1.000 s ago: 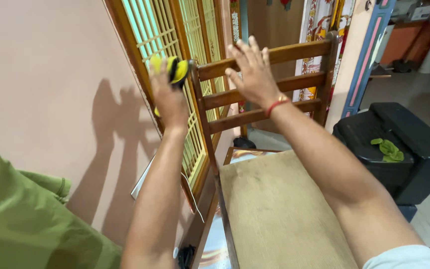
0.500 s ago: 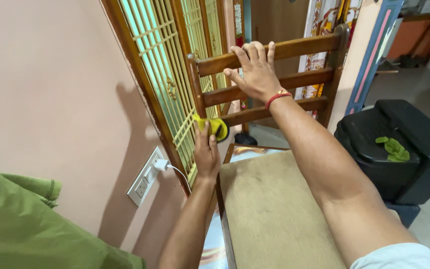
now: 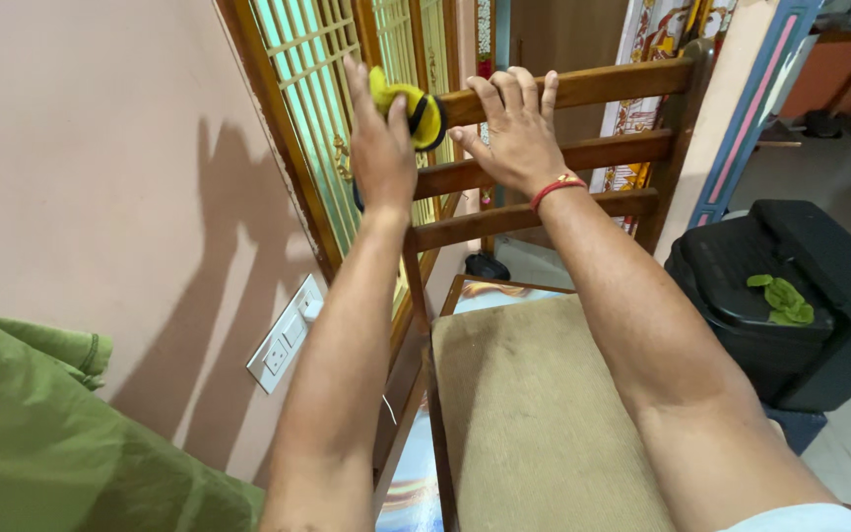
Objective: The person wipes a wooden chair with a yellow cloth, cleaning the backrest, seat, and legs. They flip the chair upside down to clean the underside and legs, then set it upright and move to another chair to continue wiping.
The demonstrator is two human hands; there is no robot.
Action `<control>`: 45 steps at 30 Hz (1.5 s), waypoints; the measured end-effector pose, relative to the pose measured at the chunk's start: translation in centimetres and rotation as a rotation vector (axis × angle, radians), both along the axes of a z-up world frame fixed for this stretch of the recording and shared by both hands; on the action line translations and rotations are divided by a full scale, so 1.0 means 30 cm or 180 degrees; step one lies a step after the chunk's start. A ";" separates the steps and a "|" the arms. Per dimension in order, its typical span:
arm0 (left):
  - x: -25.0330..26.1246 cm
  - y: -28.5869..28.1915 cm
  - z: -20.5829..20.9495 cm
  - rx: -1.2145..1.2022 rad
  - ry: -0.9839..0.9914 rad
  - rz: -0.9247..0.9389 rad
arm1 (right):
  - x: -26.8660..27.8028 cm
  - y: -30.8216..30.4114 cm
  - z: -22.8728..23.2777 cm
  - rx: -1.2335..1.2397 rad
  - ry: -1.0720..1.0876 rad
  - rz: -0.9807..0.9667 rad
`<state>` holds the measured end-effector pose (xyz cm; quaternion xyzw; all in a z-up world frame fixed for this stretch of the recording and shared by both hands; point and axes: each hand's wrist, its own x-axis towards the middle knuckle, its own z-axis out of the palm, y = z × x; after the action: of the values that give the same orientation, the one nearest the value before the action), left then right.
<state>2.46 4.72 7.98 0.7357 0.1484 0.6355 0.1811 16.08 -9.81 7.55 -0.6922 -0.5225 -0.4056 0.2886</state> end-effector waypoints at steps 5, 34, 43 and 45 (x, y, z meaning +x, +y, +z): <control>-0.017 -0.019 -0.075 0.0015 0.0265 0.0108 | 0.011 0.000 -0.007 0.0030 -0.0092 -0.0001; -0.017 -0.029 -0.131 -0.0614 -0.0008 -0.0537 | 0.001 -0.008 -0.017 0.0061 -0.0043 0.0074; -0.163 -0.129 -0.770 -0.1512 0.1075 -0.0407 | -0.008 0.003 -0.013 0.0071 0.0065 0.0076; -0.178 -0.128 -0.896 -0.1734 0.1405 -0.0387 | -0.006 -0.002 -0.014 0.0058 0.0061 0.0073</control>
<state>-2.87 0.88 -18.91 0.7875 0.3039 0.3863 0.3718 15.90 -9.86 7.13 -0.6874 -0.5238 -0.4005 0.3044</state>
